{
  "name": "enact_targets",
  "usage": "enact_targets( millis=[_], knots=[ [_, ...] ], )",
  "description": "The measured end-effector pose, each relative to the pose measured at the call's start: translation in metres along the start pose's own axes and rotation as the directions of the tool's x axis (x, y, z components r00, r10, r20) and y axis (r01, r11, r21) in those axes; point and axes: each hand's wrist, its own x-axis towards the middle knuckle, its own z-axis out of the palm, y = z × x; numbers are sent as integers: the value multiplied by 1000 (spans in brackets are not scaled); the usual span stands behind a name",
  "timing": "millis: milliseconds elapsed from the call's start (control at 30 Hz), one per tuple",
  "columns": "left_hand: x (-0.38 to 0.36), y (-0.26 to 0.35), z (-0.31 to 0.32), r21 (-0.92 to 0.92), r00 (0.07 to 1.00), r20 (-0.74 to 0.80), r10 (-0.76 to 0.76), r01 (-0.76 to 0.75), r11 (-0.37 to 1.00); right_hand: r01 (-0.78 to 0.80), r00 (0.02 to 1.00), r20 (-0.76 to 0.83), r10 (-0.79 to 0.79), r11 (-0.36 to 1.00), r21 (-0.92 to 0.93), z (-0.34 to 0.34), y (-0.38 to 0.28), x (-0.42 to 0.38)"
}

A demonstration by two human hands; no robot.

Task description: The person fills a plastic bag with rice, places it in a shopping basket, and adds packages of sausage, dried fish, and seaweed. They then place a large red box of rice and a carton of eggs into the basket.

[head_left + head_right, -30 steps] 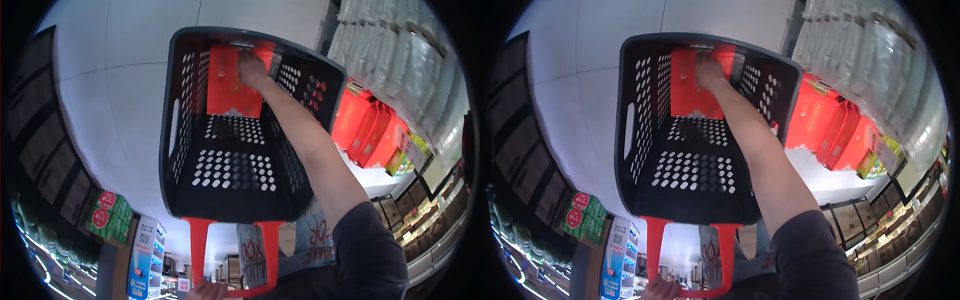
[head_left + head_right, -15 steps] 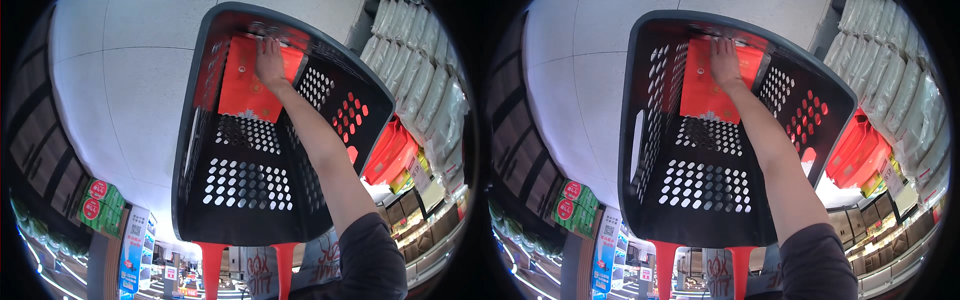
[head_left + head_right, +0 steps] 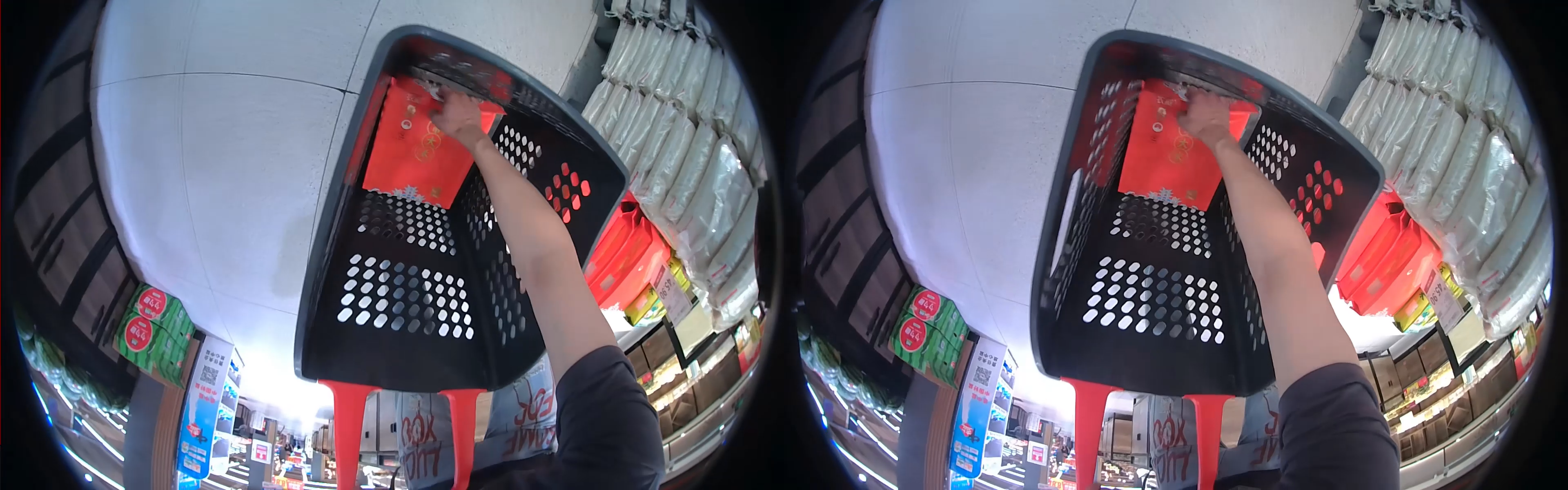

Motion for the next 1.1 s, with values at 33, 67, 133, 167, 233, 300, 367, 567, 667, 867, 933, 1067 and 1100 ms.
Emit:
enact_targets(
  millis=[33,67,133,167,233,300,367,567,667,867,933,1067,1100],
  knots=[
    [4,-6,10,-28,978,-206,15,-21,999,-103,986,136,91,991,88,-13,0,0],
    [7,-4,5,-12,975,-222,18,-21,1000,-91,990,115,81,992,86,-28,-1,-2],
    [12,0,-9,2,996,68,-52,52,999,-210,932,311,188,977,40,-45,-4,-18],
    [13,-2,-15,11,997,52,-55,55,998,-212,951,249,181,972,105,-50,-10,-38],
    [21,-5,-19,-53,999,3,-40,40,998,-229,959,207,196,962,149,-73,-20,-80],
    [13,-2,-25,-94,994,107,-35,45,995,-298,938,219,268,947,122,-95,-33,-118],
    [11,1,-27,-95,993,98,-64,74,993,-208,970,167,176,958,200,-114,-43,-154],
    [32,17,-28,-144,985,-6,-172,169,975,357,860,246,-447,872,336,-64,-37,-296],
    [33,13,-30,-69,957,-247,-152,139,988,-48,981,193,-33,914,402,-102,-91,-353],
    [22,35,-47,-54,945,-224,-237,231,972,-235,950,295,98,849,473,-237,-82,-349],
    [20,44,-46,-26,935,-280,-218,220,975,-295,936,340,94,736,609,-297,-93,-406],
    [15,47,-55,42,951,-225,-214,229,973,-145,988,141,68,739,658,-402,-122,-497],
    [12,48,-62,33,955,-195,-221,232,972,-145,989,122,84,703,697,-427,-116,-514]
  ],
)
